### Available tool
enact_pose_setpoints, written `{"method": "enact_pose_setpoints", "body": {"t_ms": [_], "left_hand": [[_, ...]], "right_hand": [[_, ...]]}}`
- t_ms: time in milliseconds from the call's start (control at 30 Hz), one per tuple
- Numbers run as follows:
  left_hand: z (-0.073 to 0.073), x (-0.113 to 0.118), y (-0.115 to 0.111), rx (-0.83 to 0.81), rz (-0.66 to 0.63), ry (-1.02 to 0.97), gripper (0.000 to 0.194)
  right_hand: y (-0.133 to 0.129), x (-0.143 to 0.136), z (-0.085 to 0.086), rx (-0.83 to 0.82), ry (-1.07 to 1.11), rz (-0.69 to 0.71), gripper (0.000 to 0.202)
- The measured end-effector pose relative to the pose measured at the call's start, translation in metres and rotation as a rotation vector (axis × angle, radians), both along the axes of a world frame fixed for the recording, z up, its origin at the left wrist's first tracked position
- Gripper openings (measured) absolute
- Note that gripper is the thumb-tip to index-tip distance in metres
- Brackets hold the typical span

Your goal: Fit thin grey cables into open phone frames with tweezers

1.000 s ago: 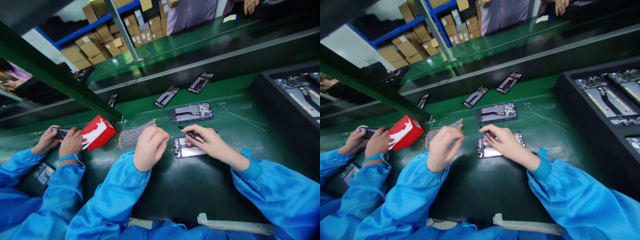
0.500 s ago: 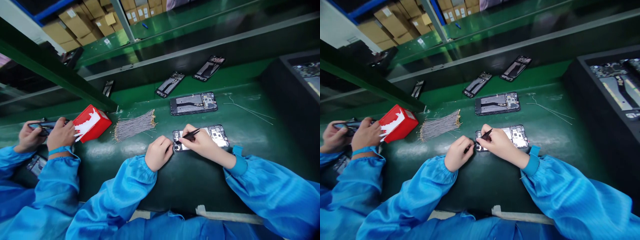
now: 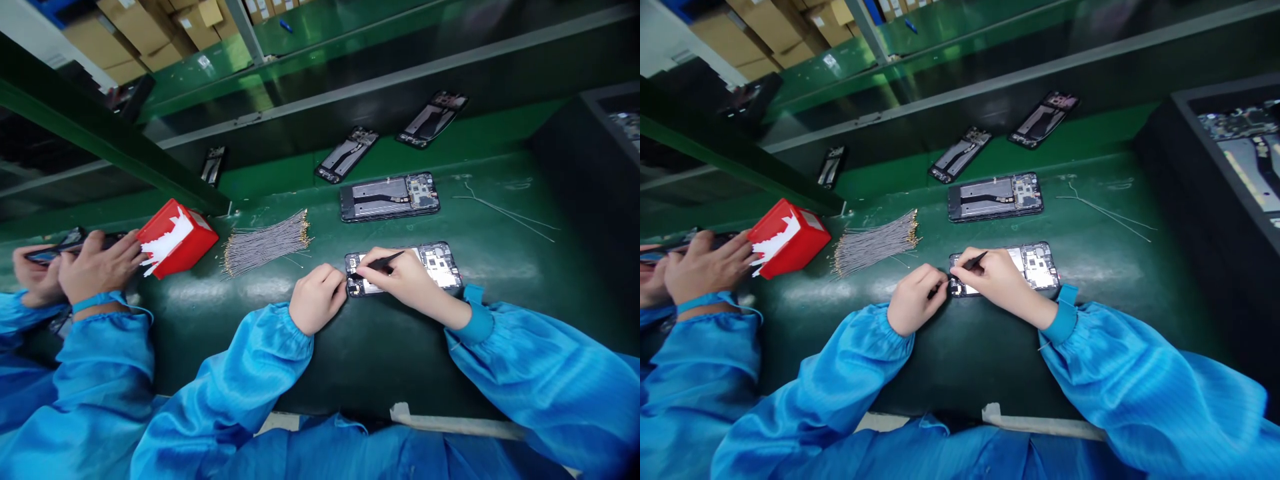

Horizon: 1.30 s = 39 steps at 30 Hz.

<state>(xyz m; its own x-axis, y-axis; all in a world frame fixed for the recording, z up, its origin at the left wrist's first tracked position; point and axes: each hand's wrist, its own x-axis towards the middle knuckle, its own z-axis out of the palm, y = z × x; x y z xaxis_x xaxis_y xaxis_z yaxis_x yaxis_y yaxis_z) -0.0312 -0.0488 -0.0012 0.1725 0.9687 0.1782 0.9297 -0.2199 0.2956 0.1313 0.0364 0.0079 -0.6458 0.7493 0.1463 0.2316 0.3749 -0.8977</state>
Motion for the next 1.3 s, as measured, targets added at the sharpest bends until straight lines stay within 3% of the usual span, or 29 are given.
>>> {"method": "enact_pose_setpoints", "body": {"t_ms": [967, 1133, 1300], "left_hand": [[0.0008, 0.0001, -0.0005, -0.002, -0.016, 0.042, 0.017], [0.0033, 0.0007, -0.0004, -0.02, -0.017, 0.051, 0.017], [0.0059, 0.0003, 0.0003, -0.044, -0.02, 0.059, 0.016]], "right_hand": [[-0.0002, 0.0009, 0.0006, -0.006, 0.012, 0.023, 0.009], [-0.0049, 0.003, 0.0002, 0.174, 0.025, 0.104, 0.011], [-0.0075, 0.0039, 0.0025, 0.399, -0.121, 0.212, 0.02]]}}
